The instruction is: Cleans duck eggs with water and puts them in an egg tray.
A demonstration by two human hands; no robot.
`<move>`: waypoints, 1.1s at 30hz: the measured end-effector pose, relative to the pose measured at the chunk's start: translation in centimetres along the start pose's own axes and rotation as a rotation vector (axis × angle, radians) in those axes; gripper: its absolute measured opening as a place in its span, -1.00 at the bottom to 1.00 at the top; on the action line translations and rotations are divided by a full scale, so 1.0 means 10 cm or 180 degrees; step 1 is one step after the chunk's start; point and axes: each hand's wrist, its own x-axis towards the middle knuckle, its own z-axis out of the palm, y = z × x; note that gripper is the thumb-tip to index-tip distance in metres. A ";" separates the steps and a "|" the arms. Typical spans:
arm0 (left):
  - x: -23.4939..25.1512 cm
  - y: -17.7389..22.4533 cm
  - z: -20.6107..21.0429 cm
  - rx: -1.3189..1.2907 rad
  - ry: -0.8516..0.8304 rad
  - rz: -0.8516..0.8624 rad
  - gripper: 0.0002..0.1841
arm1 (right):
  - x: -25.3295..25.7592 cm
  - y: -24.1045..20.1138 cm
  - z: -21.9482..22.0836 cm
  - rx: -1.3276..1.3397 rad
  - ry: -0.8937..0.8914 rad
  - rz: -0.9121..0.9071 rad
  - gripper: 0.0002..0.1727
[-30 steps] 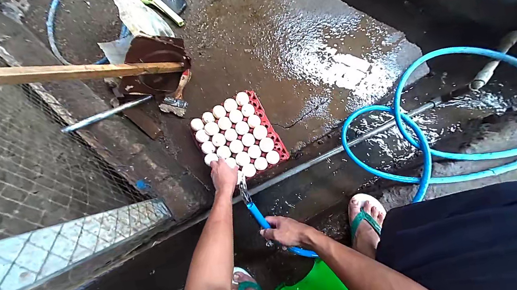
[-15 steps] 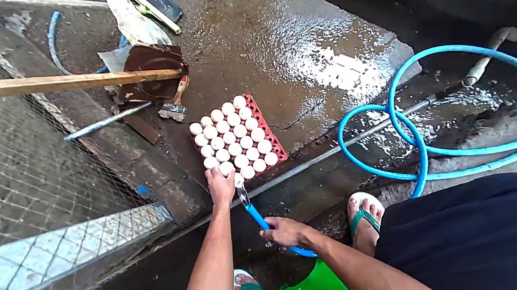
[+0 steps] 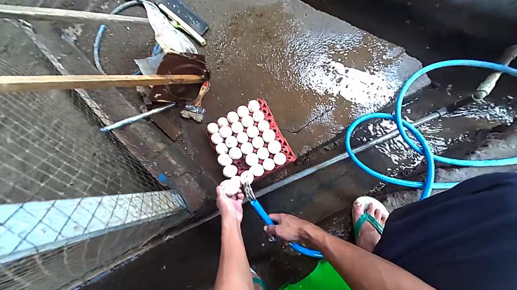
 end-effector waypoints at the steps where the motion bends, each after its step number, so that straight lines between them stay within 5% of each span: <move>1: -0.04 -0.05 -0.02 0.0067 -0.0089 -0.0131 -0.55 | 0.00 0.00 0.01 -0.0020 0.0013 -0.0004 -0.56; 6: -0.07 -0.20 -0.05 0.0480 -0.0370 -0.0707 -0.58 | -0.01 0.02 0.07 -0.0103 0.0031 -0.0087 -0.55; 14: -0.63 0.00 0.06 -0.0540 -0.1193 -0.0441 -0.44 | 0.01 0.05 0.07 -0.0171 0.0045 -0.0115 -0.56; 18: -0.93 0.16 0.14 -0.0053 -0.1176 -0.0251 -0.38 | -0.06 -0.05 -0.06 -0.0220 0.0082 -0.0082 -0.56; 23: -1.22 0.19 0.21 0.0680 -0.1124 0.0209 -0.54 | -0.39 -0.49 -0.25 0.1057 0.1968 -0.0901 -0.54; 27: -1.81 0.33 0.40 0.0618 -0.1292 0.0284 -0.35 | -0.60 -0.77 -0.07 0.0482 0.2558 -0.1720 -0.53; 31: -1.84 0.12 0.52 0.0867 -0.1102 0.0888 -0.43 | -0.63 -0.82 -0.13 0.1266 0.2867 -0.1323 -0.57; 33: -1.76 0.04 0.52 0.0560 -0.1013 0.1199 -0.48 | -0.76 -0.84 0.06 0.0715 0.2914 -0.1443 -0.55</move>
